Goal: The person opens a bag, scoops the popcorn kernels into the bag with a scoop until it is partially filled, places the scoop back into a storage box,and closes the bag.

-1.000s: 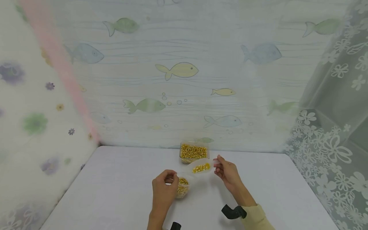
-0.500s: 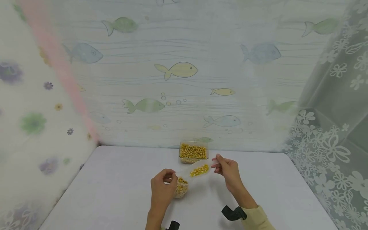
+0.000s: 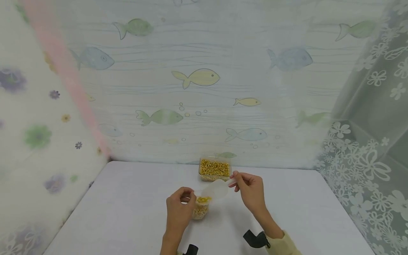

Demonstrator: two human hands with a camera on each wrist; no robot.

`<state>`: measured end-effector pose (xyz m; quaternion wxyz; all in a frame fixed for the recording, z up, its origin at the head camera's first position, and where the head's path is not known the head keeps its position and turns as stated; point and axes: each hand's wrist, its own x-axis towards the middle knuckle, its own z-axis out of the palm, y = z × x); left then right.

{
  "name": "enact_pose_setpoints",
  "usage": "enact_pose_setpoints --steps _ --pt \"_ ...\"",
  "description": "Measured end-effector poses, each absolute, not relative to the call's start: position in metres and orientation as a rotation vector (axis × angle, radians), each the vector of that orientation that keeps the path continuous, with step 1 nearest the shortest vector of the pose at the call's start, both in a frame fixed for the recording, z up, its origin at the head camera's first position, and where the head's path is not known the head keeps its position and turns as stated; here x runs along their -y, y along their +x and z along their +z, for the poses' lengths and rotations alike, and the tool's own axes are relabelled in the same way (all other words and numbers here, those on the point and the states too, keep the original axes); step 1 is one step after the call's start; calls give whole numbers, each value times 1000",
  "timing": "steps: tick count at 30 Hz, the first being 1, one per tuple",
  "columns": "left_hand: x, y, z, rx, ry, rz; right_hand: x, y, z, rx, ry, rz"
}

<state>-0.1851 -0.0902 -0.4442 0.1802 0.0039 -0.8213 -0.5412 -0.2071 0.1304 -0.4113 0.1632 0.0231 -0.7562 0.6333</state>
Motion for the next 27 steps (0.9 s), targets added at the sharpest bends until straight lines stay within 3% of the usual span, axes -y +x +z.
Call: enact_pose_setpoints --steps 11,27 --pt "93 -184 -444 2298 -3 -1504 -135 -208 -414 2092 115 1791" --pt "96 -182 -443 2290 -18 -1504 -155 -231 -441 1832 -44 1786"
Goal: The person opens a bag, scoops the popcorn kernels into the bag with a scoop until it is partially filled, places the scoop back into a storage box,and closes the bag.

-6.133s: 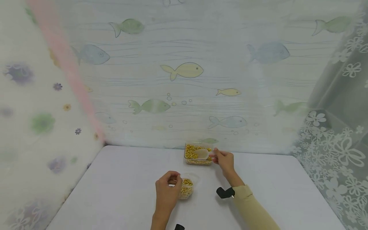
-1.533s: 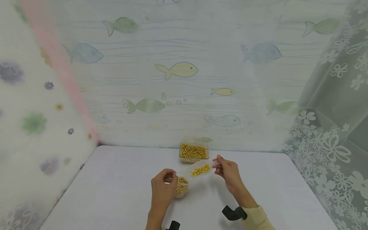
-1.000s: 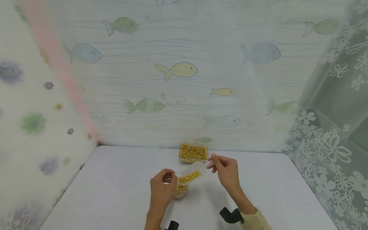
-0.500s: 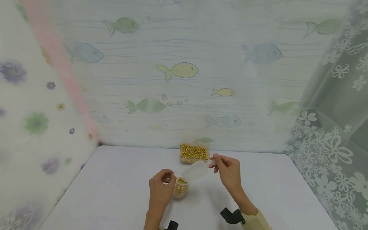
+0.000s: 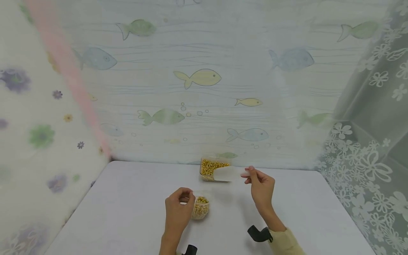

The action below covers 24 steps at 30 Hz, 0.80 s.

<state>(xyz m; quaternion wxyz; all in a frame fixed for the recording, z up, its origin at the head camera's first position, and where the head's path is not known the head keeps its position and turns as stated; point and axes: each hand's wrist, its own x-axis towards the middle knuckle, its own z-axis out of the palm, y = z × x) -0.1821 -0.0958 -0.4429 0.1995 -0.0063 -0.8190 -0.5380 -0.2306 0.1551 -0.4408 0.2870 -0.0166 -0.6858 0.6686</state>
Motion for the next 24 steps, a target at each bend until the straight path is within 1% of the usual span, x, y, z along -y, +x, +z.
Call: enact_pose_setpoints --steps 5,11,20,24 --pt "96 -182 -443 2284 -39 -1513 -159 -247 -457 1840 -77 1725" --pt "96 -182 -444 2291 -33 -1514 -159 -267 -473 1861 -33 1646" --pt "96 -184 -447 2318 -13 -1522 -152 -291 -482 2012 92 1474" --pt "96 -185 -447 2315 -17 -1537 -148 -301 -486 2094 51 1547"
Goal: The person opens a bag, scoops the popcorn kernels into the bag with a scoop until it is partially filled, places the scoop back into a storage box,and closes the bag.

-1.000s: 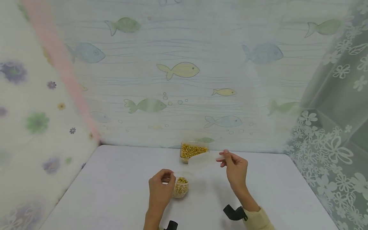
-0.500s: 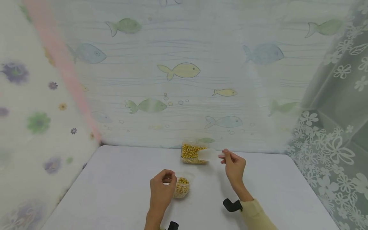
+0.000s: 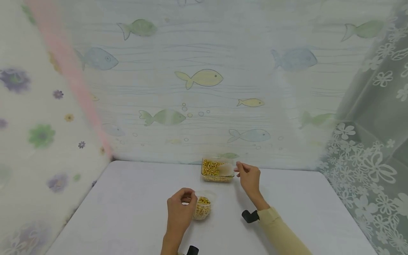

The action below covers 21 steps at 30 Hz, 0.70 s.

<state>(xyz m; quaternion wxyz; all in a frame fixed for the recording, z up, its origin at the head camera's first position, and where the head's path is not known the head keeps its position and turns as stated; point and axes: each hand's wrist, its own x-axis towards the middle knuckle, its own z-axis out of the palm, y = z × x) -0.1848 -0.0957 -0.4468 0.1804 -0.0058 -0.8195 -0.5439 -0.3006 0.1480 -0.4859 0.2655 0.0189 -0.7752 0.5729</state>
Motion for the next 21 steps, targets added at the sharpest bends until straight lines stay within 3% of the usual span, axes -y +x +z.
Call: enact_pose_setpoints --steps 10,21 --pt "95 -184 -446 2305 -32 -1542 -145 -308 -494 2123 -413 2148" --pt "96 -184 -446 2289 -31 -1531 -152 -307 -495 1888 -602 2453"
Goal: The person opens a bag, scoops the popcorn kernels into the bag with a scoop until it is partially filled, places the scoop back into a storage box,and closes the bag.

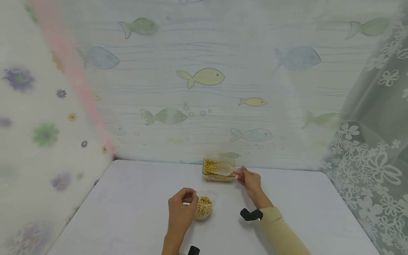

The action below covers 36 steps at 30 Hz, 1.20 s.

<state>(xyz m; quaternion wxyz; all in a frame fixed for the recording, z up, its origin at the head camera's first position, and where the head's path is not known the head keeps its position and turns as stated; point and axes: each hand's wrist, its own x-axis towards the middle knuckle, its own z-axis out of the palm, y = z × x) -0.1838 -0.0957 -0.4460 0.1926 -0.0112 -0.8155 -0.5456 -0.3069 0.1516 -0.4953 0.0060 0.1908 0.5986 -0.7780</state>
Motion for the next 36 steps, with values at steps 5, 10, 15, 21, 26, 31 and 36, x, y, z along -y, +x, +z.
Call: enact_pose_setpoints --steps 5,10,15,21,26,31,36 --pt "96 -184 -446 2277 -40 -1534 -154 -304 -497 -1720 635 -2491" --pt "96 -184 -445 2280 -29 -1543 -157 -302 -498 -1666 642 -2511" --pt "95 -183 -445 2281 -21 -1541 -159 -298 -496 -1654 615 -2512" --pt "94 -183 -445 2294 -20 -1528 -160 -294 -495 -1628 593 -2520" --pt "93 -182 -445 2292 -8 -1519 -161 -290 -493 -1582 592 -2527" --pt "91 -182 -444 2293 -5 -1511 -161 -286 -490 -1546 561 -2527" --pt "91 -181 -443 2307 8 -1518 -160 -279 -486 -1585 533 -2497"
